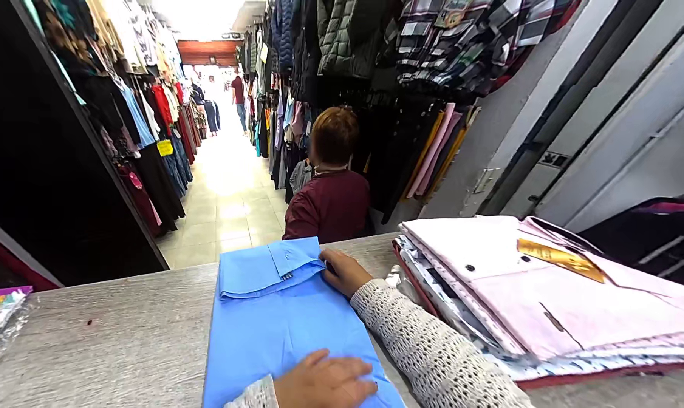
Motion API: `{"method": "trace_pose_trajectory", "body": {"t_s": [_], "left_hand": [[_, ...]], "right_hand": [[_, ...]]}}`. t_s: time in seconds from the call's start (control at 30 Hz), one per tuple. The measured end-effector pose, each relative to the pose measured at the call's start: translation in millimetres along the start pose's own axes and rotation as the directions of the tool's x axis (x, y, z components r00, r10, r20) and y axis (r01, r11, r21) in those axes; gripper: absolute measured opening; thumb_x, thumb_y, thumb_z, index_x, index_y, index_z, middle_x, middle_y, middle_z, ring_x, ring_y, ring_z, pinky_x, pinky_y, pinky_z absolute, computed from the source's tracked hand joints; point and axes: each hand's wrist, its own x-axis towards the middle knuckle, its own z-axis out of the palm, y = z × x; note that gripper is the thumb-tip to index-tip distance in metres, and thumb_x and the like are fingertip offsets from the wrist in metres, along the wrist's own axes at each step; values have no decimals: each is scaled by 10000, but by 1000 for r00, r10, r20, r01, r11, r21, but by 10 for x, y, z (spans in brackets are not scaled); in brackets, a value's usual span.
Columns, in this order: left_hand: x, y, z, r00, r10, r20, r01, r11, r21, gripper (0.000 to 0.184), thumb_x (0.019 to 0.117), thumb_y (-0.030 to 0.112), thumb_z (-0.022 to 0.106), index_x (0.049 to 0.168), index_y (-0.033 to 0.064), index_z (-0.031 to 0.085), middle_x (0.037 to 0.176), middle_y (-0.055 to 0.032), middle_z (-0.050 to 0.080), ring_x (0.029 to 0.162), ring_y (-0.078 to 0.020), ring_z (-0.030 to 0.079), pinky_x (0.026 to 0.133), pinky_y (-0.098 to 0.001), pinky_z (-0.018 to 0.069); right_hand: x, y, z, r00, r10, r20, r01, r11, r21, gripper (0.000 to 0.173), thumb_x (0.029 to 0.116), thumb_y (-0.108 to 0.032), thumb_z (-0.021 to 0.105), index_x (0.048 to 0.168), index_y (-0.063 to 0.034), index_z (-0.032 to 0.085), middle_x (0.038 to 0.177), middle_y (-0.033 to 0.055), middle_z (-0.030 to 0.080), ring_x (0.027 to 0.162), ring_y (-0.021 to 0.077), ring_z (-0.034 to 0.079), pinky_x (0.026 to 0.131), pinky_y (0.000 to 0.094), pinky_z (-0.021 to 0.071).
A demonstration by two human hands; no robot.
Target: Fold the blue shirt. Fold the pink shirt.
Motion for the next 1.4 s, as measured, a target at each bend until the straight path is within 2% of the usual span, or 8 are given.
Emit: {"method": "trace_pose_trajectory", "body": {"t_s": [0.17, 0.33, 0.47, 0.73, 0.9, 1.03, 1.3, 1.4], "left_hand": [[351, -558, -596, 866, -498, -29, 499, 865, 42, 507, 1012, 259, 585, 1406, -58, 553, 1498, -230, 514, 1410, -367, 482, 1162, -554, 354], [590, -1189, -557, 699, -701, 143, 689, 713, 126, 602, 1073, 419, 427, 1570, 81, 385, 1650, -136, 321, 1551, -295, 242, 1238, -604, 103], [571, -1250, -487, 601, -761, 243, 739, 645, 194, 732, 1056, 519, 423, 1604, 54, 280, 1683, -143, 231, 1575, -291, 157, 1250, -570, 37], [559, -1246, -465, 568, -790, 229, 756, 611, 236, 783, 1049, 555, 411, 1613, 42, 234, 1687, -133, 222, 1577, -265, 151, 1262, -523, 49], [530, -1268, -440, 588, -764, 264, 728, 643, 238, 674, 1050, 559, 393, 1609, 189, 325, 1683, -117, 242, 1574, -290, 153, 1248, -570, 35], [521, -1230, -391, 664, -679, 312, 657, 730, 188, 523, 1070, 476, 387, 1569, 320, 411, 1678, -91, 268, 1576, -332, 117, 1186, -694, -38], [568, -1171, -333, 717, -659, 226, 652, 749, 114, 428, 1081, 241, 464, 1479, 101, 536, 1547, -120, 494, 1513, -290, 340, 1207, -682, 5], [607, -1148, -318, 678, -685, 267, 669, 725, 164, 532, 1082, 347, 457, 1556, 106, 420, 1612, -103, 404, 1546, -268, 264, 1219, -659, -14]], "right_hand": [[48, 166, 73, 998, -50, 28, 49, 998, 38, 280, 918, -20, 625, 1156, 123, 659, 1250, 302, 631, 1215, 424, 591, 1081, 521, 425], [30, -55, -21, 996, -23, 84, 27, 999, -39, 278, 955, 2, 557, 1181, 144, 635, 1207, 311, 646, 1208, 434, 595, 1091, 495, 414], [35, -109, -44, 995, 65, 78, -60, 997, -56, 256, 954, 1, 573, 1159, 141, 631, 1193, 319, 637, 1160, 433, 622, 1029, 504, 468], [90, -496, -110, 848, 505, 159, -466, 855, -227, 358, 1082, -147, 403, 1402, 10, 431, 1158, 281, 670, 1134, 451, 656, 947, 595, 496], [-133, -98, -201, 947, 320, -28, -321, 946, -51, 262, 960, -204, 625, 1070, 32, 653, 935, 217, 679, 894, 395, 669, 774, 607, 507], [-112, 34, -113, 955, 31, -296, -39, 999, -21, 323, 909, 31, 556, 1198, 28, 698, 1247, 228, 668, 1130, 373, 663, 932, 557, 534], [-44, 14, -135, 926, 368, -86, -343, 913, 220, 302, 1048, -206, 554, 1175, 48, 656, 944, 210, 714, 877, 344, 700, 845, 535, 533], [-32, -23, -158, 926, 376, -12, -357, 889, 287, 438, 987, -296, 678, 1252, 47, 612, 930, 194, 712, 834, 311, 694, 826, 520, 542]]}}
